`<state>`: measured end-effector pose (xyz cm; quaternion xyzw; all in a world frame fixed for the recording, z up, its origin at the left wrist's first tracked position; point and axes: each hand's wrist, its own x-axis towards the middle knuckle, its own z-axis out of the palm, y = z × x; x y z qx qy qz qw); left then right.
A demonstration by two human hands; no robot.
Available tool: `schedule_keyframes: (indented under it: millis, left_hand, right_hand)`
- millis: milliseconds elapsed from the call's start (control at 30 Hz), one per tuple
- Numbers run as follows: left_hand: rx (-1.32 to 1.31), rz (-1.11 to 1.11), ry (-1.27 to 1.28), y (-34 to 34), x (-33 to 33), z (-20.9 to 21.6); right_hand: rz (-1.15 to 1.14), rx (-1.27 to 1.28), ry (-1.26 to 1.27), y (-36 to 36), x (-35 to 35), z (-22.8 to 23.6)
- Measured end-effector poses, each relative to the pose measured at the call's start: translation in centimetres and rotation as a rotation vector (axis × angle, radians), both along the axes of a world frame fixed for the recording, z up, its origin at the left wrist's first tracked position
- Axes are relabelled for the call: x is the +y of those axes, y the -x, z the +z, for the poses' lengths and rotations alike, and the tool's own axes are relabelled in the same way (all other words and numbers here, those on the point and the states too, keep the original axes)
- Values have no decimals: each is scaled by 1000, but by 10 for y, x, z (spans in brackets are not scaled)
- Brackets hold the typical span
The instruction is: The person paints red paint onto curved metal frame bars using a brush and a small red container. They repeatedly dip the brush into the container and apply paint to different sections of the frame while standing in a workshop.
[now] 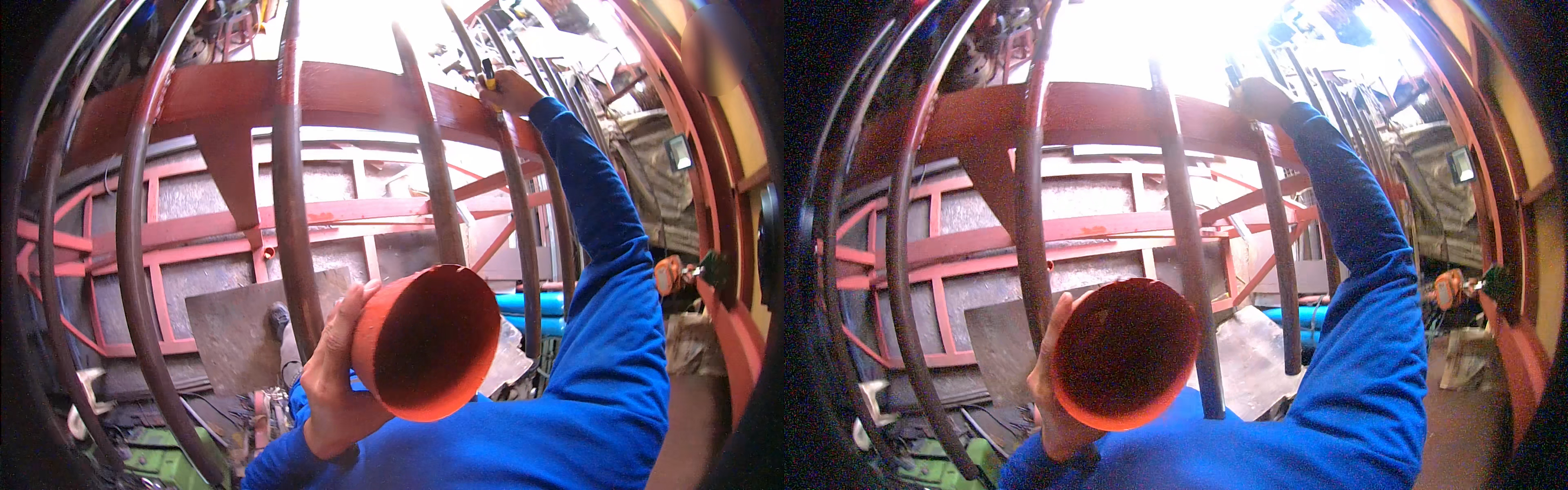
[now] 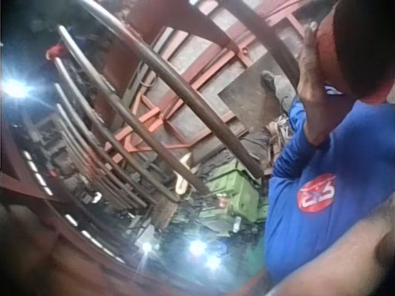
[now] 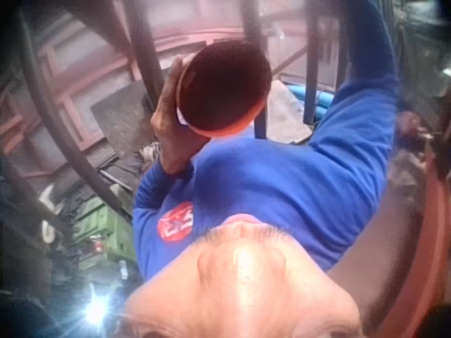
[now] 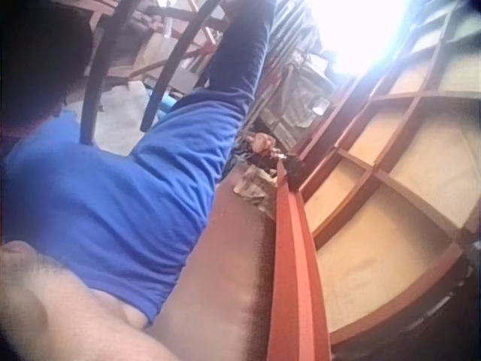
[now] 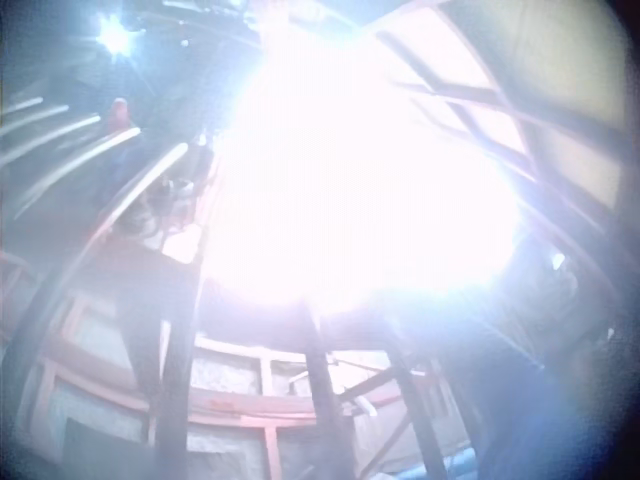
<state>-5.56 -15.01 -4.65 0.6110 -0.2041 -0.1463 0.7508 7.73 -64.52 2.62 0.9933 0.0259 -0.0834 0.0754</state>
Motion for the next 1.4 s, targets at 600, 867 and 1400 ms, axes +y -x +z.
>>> schedule_keyframes:
  millis: [600, 867, 1400]
  left_hand:
    - [-113, 39, -108, 11, -26, 18]
    - [-181, 117, -161, 14, -61, 44]
    - [-167, 183, -350, 45, -155, 30]
  right_hand:
    - [-664, -955, -424, 223, -13, 35]
    - [-722, -1525, -1192, 269, 19, -48]
    - [-853, -1564, -1856, 325, 74, -105]
